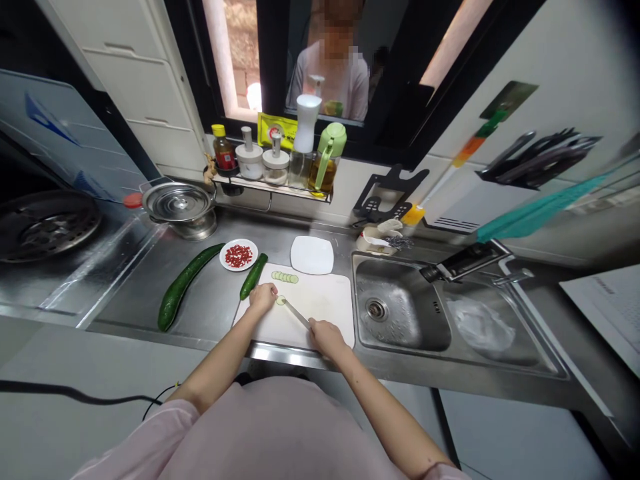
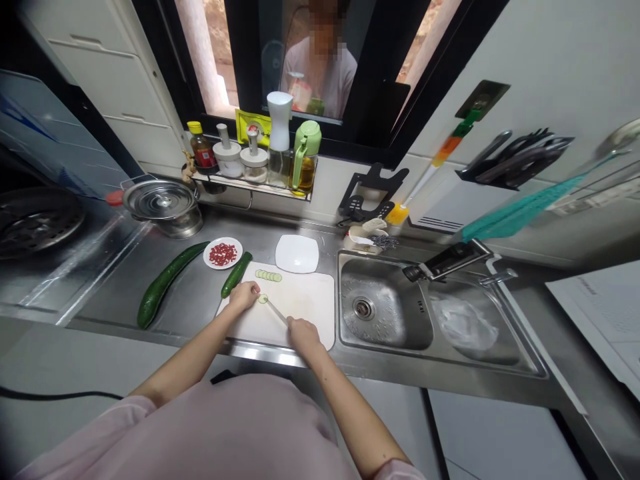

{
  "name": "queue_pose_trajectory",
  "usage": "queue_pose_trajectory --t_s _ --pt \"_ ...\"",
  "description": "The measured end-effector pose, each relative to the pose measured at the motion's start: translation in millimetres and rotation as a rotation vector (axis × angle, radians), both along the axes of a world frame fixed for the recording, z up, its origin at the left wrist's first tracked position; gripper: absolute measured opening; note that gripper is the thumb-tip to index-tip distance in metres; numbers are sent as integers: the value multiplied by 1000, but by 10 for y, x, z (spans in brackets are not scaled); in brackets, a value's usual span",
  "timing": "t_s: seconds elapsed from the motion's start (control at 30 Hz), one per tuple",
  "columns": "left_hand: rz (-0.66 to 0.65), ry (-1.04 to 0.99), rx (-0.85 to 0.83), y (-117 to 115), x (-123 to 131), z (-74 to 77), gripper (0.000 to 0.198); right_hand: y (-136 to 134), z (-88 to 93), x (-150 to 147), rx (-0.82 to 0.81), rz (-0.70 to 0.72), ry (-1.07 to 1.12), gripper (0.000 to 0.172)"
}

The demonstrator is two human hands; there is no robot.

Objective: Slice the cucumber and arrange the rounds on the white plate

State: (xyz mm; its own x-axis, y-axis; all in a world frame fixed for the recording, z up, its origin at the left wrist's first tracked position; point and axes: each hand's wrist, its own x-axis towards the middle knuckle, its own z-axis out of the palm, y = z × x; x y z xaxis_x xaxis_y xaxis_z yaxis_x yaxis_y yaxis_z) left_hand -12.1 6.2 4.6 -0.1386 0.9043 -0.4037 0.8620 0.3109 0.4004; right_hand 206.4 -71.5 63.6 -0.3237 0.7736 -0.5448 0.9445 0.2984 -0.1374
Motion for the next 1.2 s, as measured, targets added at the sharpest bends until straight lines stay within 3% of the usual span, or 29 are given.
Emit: queue_pose_trajectory --t_s 0.5,1.2 --pt "33 -30 -32 9 -12 -6 17 63 11 -79 -13 14 -32 31" --pt "52 -59 -20 8 -17 2 15 118 -128 -114 2 11 -12 35"
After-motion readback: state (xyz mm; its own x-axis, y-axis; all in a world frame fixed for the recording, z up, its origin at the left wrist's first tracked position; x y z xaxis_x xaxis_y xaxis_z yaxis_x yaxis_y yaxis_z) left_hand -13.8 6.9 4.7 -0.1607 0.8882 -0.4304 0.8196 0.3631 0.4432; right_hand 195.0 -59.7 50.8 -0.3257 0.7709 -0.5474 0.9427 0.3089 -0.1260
